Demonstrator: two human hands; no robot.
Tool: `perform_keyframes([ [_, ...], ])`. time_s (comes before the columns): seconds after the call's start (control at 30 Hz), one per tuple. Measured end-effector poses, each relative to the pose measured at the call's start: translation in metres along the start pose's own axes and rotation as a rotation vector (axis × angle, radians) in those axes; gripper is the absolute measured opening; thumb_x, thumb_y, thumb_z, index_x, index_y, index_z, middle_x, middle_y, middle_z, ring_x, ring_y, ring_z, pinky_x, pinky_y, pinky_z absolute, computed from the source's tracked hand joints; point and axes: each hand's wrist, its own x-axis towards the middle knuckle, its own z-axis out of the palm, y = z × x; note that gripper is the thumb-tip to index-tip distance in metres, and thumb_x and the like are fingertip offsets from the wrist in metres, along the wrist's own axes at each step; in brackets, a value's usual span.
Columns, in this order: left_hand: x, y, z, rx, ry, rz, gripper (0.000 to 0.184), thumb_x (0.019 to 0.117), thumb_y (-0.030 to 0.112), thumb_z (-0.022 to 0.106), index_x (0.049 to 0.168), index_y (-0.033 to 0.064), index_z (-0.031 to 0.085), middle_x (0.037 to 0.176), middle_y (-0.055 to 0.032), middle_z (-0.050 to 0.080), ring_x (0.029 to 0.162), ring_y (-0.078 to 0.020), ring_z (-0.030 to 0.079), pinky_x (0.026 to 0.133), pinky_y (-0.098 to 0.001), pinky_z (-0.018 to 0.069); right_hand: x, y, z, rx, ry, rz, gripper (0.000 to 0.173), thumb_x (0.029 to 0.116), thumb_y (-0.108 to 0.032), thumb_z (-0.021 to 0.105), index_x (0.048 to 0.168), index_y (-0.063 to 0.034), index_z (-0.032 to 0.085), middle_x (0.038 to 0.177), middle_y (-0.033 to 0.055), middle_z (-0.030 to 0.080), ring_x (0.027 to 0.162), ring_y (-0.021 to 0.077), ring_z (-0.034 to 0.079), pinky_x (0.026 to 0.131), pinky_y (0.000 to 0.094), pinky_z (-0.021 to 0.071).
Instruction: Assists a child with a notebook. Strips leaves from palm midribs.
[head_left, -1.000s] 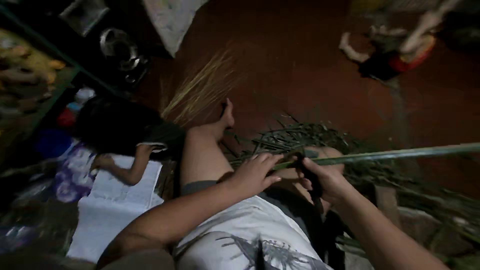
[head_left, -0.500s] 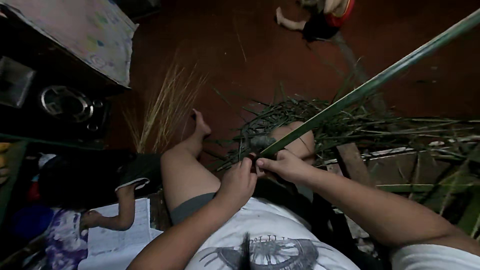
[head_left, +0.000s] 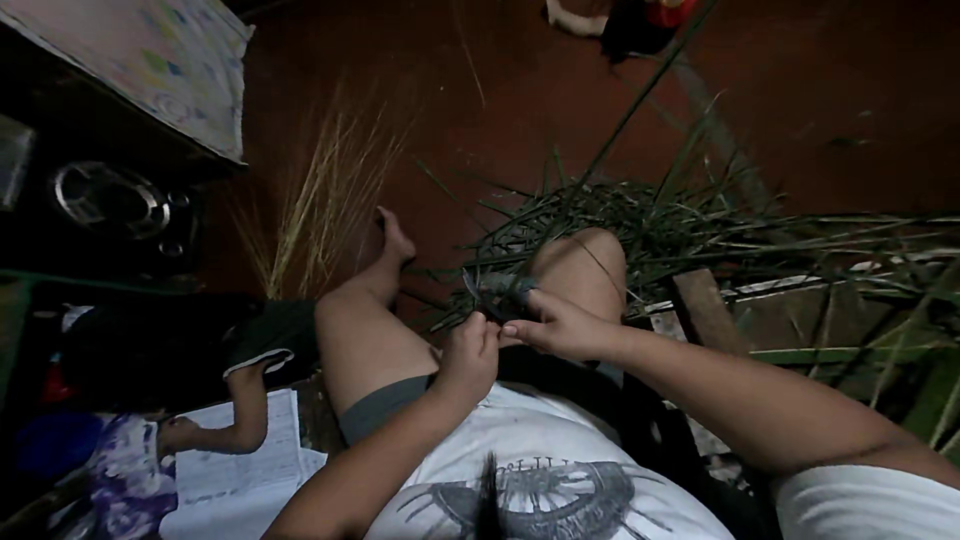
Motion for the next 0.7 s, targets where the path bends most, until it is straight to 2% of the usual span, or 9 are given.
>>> perform_keyframes([
  [0.13, 0.002, 0.000, 0.000, -0.163, 0.029, 0.006, 0.033, 0.1079, 0.015, 0.038, 0.119, -0.0070, 0.060, 0.096, -0.0093, 0.068, 0.089, -0.0085, 0.066, 0.084, -0.0282, 0.0552, -0.002, -0.004, -0.003, -0.045, -0.001, 0.025, 0.024, 0.1057, -0.026, 0.056, 0.113, -0.0032, 0.060, 0.077, -0.0059, 0.055, 0.059, -0.0035, 0.049, 0.057, 0.0144, 0.0444],
  [0.27, 0.004, -0.001, 0.001, -0.165, 0.058, 0.029, 0.031, 0.1084, 0.014, 0.039, 0.119, -0.0057, 0.060, 0.092, -0.0056, 0.066, 0.081, -0.0042, 0.062, 0.076, -0.0236, 0.0525, -0.002, -0.006, -0.002, -0.118, 0.022, 0.056, 0.027, 0.1069, -0.027, 0.054, 0.113, -0.0027, 0.063, 0.078, -0.0048, 0.055, 0.061, -0.0032, 0.049, 0.059, 0.0150, 0.0444],
  [0.4, 0.005, -0.001, -0.001, 0.013, 0.078, 0.063, 0.033, 0.1078, 0.015, 0.039, 0.116, -0.0062, 0.063, 0.089, -0.0101, 0.068, 0.083, -0.0121, 0.067, 0.079, -0.0314, 0.0560, -0.002, -0.005, 0.005, -0.113, 0.110, 0.051, 0.026, 0.1063, -0.026, 0.055, 0.112, -0.0018, 0.064, 0.080, -0.0034, 0.057, 0.064, -0.0025, 0.050, 0.062, 0.0160, 0.0445],
  [0.57, 0.008, 0.009, -0.006, 0.371, 0.083, 0.087, 0.031, 0.1075, 0.014, 0.041, 0.114, -0.0056, 0.063, 0.085, -0.0183, 0.069, 0.080, -0.0313, 0.071, 0.074, -0.0483, 0.0575, 0.000, -0.004, 0.008, -0.104, 0.209, 0.068, 0.026, 0.1051, -0.026, 0.058, 0.104, -0.0016, 0.065, 0.078, -0.0017, 0.056, 0.063, 0.0004, 0.049, 0.062, 0.0190, 0.0439],
  [0.7, 0.009, 0.008, -0.004, 0.545, 0.184, 0.189, 0.024, 0.1044, 0.011, 0.047, 0.109, -0.0049, 0.066, 0.083, -0.0196, 0.070, 0.075, -0.0360, 0.073, 0.068, -0.0511, 0.0586, 0.002, -0.002, 0.009, -0.062, 0.253, 0.090, 0.026, 0.1044, -0.027, 0.060, 0.100, -0.0015, 0.063, 0.075, -0.0014, 0.055, 0.060, 0.0018, 0.049, 0.059, 0.0194, 0.0437],
])
